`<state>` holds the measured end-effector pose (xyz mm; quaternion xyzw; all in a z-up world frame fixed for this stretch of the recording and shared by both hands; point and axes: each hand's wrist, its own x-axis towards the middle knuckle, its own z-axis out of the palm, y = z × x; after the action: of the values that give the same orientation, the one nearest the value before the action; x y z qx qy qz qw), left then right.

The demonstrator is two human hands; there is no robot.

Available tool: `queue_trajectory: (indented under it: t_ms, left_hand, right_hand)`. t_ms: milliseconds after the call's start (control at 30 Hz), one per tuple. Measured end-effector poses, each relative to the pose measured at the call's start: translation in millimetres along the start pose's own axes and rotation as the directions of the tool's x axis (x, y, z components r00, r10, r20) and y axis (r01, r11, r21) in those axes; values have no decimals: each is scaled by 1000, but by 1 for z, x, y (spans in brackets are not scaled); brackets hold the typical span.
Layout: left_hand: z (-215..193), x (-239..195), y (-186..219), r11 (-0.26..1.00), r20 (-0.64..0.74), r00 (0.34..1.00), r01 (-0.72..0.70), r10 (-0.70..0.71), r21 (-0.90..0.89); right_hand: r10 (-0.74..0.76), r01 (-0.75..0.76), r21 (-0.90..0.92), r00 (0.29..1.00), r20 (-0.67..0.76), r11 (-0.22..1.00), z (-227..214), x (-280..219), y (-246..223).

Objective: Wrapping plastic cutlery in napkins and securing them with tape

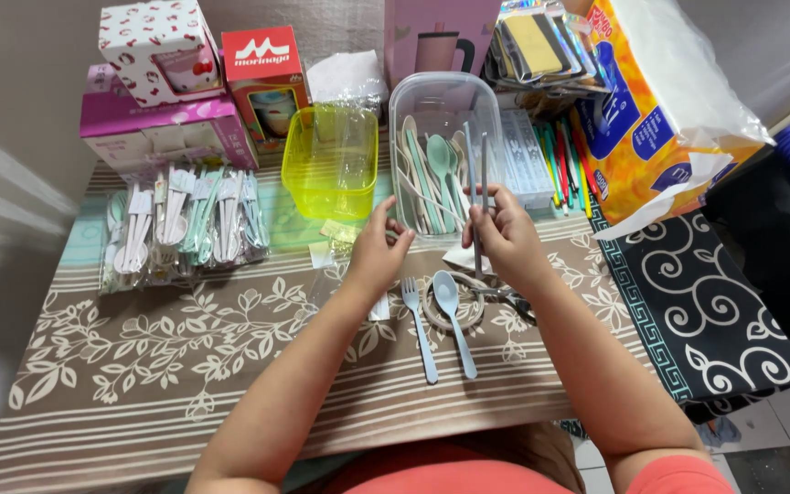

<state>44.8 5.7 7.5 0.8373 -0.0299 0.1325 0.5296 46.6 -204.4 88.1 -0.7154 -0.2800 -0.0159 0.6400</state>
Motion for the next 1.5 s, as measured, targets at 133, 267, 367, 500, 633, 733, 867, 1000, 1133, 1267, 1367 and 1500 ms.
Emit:
queue_trajectory:
  t_ms: [133, 267, 367, 500, 633, 733, 867, 1000, 1133, 1267, 1367, 1500]
  left_hand:
    - [-18, 18, 1, 991, 55, 998, 27, -34, 131]
    - [-43, 16, 8, 929, 127, 990, 16, -67, 369]
    - [-66, -7, 37, 894, 132, 989, -5, -61, 449]
    - [-81, -31, 36, 825, 97, 985, 63, -141, 562]
    - [-67, -54, 22, 749, 85, 973, 107, -213, 654]
    - [-37, -79, 39, 821, 275, 939, 11, -204, 572]
    - [-6, -89, 51, 849, 407, 900, -88, -156, 520]
    - [1, -97, 67, 831, 359, 932, -154, -58, 534]
    - [16, -113, 68, 853, 444, 896, -235, 4, 466]
    - [29, -111, 36, 817, 405, 913, -266, 43, 512]
    - [20, -105, 33, 869, 353, 936, -181, 8, 461]
    - [-9, -98, 45, 941, 335, 937, -19, -101, 338]
  right_hand:
    - [179, -158, -146, 973, 146, 977, -3, -55, -15]
    - [355, -231, -470, 914, 194, 852, 10, -87, 1]
    - [342, -202, -567, 928, 151, 799, 18, -87, 3]
    - [124, 0, -795, 988, 95, 607, -12, -58, 30]
    - [91, 36, -937, 993, 72, 348, -38, -24, 72]
    - [191, 50, -946, 975, 117, 319, -42, -11, 106]
    - [171, -24, -907, 984, 53, 420, -60, -4, 151]
    - [122, -100, -850, 992, -42, 518, -68, -11, 132]
    - [114, -109, -818, 992, -53, 564, -66, -14, 114]
    - [-143, 56, -779, 989, -44, 625, -58, -13, 113]
    - [-334, 194, -814, 943, 0, 548, -46, -3, 96]
    - [-188, 96, -882, 982, 9, 461, -42, 21, 123]
